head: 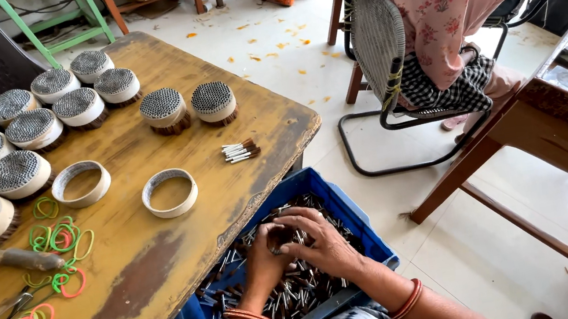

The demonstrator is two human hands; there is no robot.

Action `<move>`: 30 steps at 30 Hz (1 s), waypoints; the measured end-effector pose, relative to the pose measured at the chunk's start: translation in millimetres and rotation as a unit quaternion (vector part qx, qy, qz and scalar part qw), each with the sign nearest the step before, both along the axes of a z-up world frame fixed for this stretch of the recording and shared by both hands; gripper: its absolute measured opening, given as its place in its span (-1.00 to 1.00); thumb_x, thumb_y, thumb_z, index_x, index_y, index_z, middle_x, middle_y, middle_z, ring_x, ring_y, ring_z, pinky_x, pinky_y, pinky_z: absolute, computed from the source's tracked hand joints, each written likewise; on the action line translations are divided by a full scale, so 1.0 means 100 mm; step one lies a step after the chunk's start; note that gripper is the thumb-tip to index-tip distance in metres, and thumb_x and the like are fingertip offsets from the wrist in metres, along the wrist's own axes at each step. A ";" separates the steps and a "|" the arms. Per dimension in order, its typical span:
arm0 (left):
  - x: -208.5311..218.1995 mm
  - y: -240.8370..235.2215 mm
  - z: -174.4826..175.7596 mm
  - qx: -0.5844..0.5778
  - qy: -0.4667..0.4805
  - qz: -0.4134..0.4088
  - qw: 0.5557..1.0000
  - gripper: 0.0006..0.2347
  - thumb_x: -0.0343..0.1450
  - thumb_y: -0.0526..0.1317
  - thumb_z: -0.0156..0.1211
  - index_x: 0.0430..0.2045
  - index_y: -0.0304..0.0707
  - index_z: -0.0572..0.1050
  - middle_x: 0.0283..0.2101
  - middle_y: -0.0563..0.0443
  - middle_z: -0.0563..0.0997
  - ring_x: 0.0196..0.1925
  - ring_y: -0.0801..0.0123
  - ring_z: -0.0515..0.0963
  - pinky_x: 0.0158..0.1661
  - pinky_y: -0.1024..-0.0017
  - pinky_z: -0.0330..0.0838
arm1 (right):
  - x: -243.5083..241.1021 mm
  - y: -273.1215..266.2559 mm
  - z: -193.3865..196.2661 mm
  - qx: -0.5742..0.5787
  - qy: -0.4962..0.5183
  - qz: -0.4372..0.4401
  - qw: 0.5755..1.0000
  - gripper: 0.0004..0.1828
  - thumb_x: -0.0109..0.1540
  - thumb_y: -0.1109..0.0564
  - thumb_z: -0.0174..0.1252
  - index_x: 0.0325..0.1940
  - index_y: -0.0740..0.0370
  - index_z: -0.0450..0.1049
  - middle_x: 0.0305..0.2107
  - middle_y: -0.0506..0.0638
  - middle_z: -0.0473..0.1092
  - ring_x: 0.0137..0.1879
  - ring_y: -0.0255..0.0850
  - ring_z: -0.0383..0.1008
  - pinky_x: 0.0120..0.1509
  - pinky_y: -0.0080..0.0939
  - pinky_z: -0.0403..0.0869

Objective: The person picks metal brush handles from a blue bin and inserts them into a round bristle base, pressing them in by hand to assemble round brushes. They work through the bin one handle at a time and place finished brushes on the worktable with the others.

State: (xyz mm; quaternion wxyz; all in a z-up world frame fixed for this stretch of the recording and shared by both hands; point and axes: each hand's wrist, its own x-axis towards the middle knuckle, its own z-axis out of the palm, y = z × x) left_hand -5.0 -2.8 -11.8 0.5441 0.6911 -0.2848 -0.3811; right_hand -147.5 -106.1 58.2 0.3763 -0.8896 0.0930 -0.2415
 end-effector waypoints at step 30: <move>0.15 0.43 1.70 -0.092 -0.399 0.055 0.911 -0.86 0.36 -0.18 0.38 -0.32 -0.22 0.63 -0.30 -0.04 0.66 -0.32 0.24 0.68 -0.28 0.31 0.55 | 0.11 -0.40 -0.34 0.726 -0.002 -0.035 0.687 -0.73 0.38 -0.16 0.13 -0.20 0.02 0.49 -0.55 -0.24 0.38 -0.58 -0.43 0.37 -0.68 -0.40 0.24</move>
